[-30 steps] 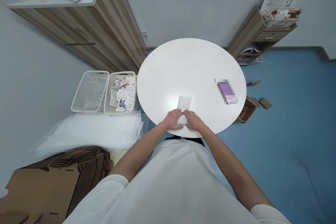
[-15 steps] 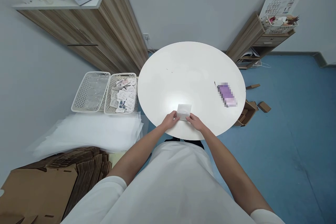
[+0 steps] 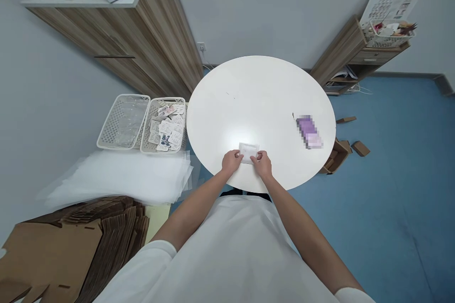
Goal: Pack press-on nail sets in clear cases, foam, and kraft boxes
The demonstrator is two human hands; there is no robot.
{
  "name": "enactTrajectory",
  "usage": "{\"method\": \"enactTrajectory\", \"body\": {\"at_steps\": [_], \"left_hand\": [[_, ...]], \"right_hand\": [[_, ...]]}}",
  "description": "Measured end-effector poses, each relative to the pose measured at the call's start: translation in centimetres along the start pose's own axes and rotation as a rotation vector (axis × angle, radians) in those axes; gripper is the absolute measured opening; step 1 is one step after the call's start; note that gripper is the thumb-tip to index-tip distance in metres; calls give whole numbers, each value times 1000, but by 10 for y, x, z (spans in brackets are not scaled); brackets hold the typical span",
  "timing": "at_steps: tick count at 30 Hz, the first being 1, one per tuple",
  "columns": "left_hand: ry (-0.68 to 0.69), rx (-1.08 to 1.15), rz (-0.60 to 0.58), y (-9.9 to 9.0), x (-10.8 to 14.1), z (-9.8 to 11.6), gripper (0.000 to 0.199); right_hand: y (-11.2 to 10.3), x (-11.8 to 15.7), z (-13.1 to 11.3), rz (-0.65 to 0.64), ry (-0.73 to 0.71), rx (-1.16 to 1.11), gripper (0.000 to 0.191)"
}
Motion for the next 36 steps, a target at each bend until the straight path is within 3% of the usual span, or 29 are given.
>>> {"method": "enactTrajectory", "body": {"at_steps": [7,13,18,25,31,36], "left_hand": [[-113,50,45,-5,5,-4,40],[-220,93,75,-12,13,-6,40],[-262,171,-21,-4,20,-7,49],[-211,165,-53,-2,21,4,47],[6,162,-160,2,15,15,21],[7,193,-171,-18,7,-4,22]], "right_hand": [[-8,-4,-1,-90,4,-15,44],[-18,2,7,-263,102,-121,57],[-14,8,14,-410,222,-275,65],[-14,-6,13,-385,240,-244,63],[12,-7,-14,-471,164,-182,55],[42,-11,-38,-467,128,-125,52]]}}
Point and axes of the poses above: each hand's wrist, its own x-axis away from the middle knuckle, its own y-axis out of the palm, z = x × y, the point moved 6 cm from there along -x, towards the middle knuckle, and after that the axes turned 13 degrees about -x, right-handed, at the moved point
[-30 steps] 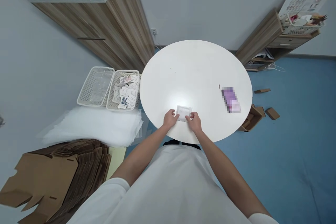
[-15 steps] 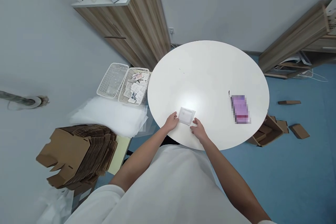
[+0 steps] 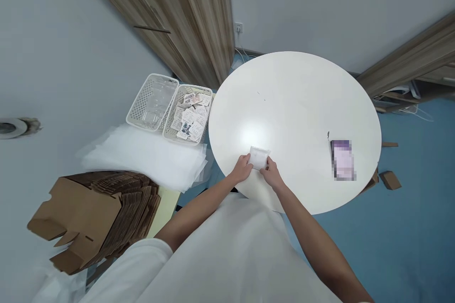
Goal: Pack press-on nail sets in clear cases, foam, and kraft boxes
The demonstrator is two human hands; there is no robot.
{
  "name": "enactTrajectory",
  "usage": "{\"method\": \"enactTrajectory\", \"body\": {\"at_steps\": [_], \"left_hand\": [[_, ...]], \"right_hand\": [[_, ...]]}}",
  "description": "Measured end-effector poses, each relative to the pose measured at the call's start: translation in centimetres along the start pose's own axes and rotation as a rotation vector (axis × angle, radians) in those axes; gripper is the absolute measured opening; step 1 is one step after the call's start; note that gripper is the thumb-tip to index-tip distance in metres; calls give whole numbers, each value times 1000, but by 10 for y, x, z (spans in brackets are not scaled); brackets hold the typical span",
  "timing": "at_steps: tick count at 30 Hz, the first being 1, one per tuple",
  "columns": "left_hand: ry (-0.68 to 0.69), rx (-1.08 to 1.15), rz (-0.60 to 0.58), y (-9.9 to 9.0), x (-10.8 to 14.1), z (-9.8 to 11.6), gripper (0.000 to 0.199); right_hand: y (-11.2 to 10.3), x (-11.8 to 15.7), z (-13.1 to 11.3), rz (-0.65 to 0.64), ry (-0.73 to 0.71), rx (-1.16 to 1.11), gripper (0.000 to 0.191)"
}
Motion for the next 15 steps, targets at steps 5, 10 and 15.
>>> {"method": "enactTrajectory", "body": {"at_steps": [5,10,15], "left_hand": [[-83,66,31,-38,-11,-25,42],[-102,98,110,-74,-19,-49,55],[-59,114,243,-98,-19,-66,59]], "right_hand": [[33,-20,-17,15,36,31,48],[71,-40,-36,-2,54,-12,51],[98,-56,-50,14,30,-98,68]]}}
Point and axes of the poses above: each hand's wrist, its own x-axis away from the middle knuckle, its own y-axis out of the palm, z = x × y, the point moved 6 cm from there along -x, towards the middle knuckle, and after that the axes turned 13 degrees about -x, right-handed, at the moved point
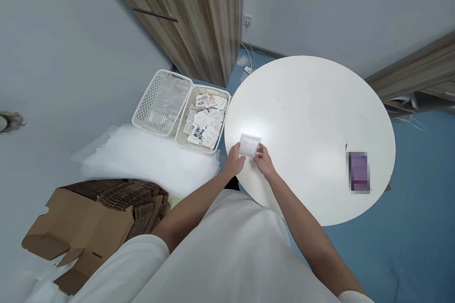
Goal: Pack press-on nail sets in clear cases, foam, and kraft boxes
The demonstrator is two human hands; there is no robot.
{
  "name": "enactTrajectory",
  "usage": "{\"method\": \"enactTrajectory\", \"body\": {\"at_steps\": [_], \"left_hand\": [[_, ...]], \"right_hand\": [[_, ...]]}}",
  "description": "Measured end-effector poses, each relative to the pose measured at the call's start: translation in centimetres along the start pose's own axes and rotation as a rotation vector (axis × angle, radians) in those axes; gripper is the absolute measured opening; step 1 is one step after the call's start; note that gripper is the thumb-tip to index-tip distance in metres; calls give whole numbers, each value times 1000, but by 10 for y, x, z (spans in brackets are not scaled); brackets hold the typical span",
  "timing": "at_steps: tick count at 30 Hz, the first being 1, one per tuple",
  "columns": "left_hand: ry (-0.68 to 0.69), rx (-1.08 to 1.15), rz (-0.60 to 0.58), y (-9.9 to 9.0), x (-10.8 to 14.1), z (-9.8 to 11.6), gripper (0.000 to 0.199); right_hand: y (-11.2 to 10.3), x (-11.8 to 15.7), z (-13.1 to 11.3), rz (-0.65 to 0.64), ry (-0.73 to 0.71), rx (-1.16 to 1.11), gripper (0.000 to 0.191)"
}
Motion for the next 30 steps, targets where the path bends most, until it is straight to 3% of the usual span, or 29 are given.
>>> {"method": "enactTrajectory", "body": {"at_steps": [6,15,23,30], "left_hand": [[34,-79,24,-14,-3,-5,58],[77,-102,38,-25,-19,-8,57],[95,-56,49,-28,-15,-5,61],[50,-9,112,-36,9,-6,59]], "right_hand": [[20,-15,-7,-30,-26,-16,59],[30,-22,-14,-55,-34,-42,66],[23,-14,-15,-30,-36,19,65],[0,9,-12,-42,-58,79,58]]}}
Point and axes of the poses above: each hand's wrist, its own x-axis away from the middle knuckle, its own y-axis out of the palm, z = x × y, the point moved 6 cm from there along -x, towards the middle knuckle, and after that the axes turned 13 degrees about -x, right-handed, at the moved point
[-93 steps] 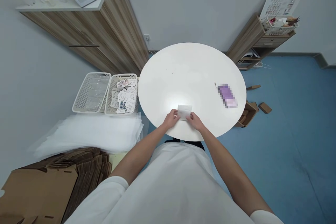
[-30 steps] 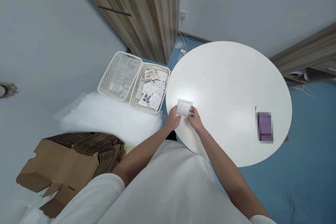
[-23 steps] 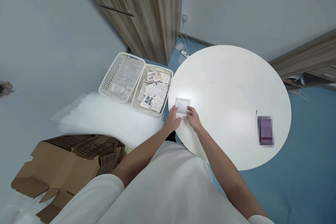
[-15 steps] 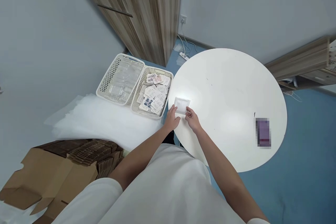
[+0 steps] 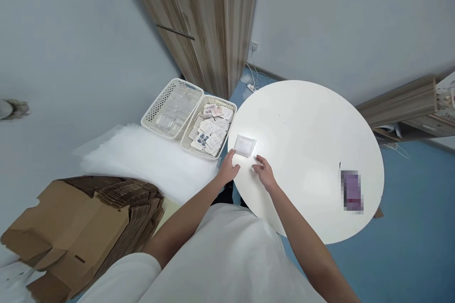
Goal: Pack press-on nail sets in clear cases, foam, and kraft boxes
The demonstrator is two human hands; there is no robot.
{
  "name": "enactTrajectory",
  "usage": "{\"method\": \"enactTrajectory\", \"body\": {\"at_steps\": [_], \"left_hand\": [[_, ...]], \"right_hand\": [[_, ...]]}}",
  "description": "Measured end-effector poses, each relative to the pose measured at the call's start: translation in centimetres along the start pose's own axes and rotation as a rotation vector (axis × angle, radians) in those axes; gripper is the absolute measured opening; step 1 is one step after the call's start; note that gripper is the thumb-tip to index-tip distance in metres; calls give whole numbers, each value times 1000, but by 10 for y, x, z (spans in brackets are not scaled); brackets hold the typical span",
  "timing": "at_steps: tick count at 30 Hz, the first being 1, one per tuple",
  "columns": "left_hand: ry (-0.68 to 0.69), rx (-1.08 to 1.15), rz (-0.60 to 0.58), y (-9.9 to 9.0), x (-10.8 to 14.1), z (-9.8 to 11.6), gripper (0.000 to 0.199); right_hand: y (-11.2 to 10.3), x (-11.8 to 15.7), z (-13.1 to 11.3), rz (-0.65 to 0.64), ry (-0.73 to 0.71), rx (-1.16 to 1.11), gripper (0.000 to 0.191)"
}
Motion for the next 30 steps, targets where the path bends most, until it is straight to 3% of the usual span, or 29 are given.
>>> {"method": "enactTrajectory", "body": {"at_steps": [8,12,15,18,21,25,30], "left_hand": [[-52,2,-6,-1,44,-2,30],[24,-51,27,-10,69,21,28],[79,-114,65,-26,90,40,29],[72,-160,127,-48,111,43,30],[29,-250,297,-78,139,24,29],[-165,-373,503,-123,189,-28,31],[-398,-466,562,-170,253,-94,31]], "right_hand": [[-24,34,9,-127,-48,9,38],[-23,50,8,-213,-104,113,34],[-8,55,1,-345,-172,217,30],[20,54,-10,-466,-260,274,29],[64,54,-21,-572,-325,296,30],[135,68,-31,-743,-399,379,32],[221,98,-33,-960,-530,649,30]]}}
Point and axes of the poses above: each hand's wrist, its own x-axis away from the middle knuckle, its own y-axis out of the palm, z = x × y, the point moved 6 cm from there along -x, towards the middle knuckle, and after that the axes turned 13 degrees about -x, right-handed, at the moved point
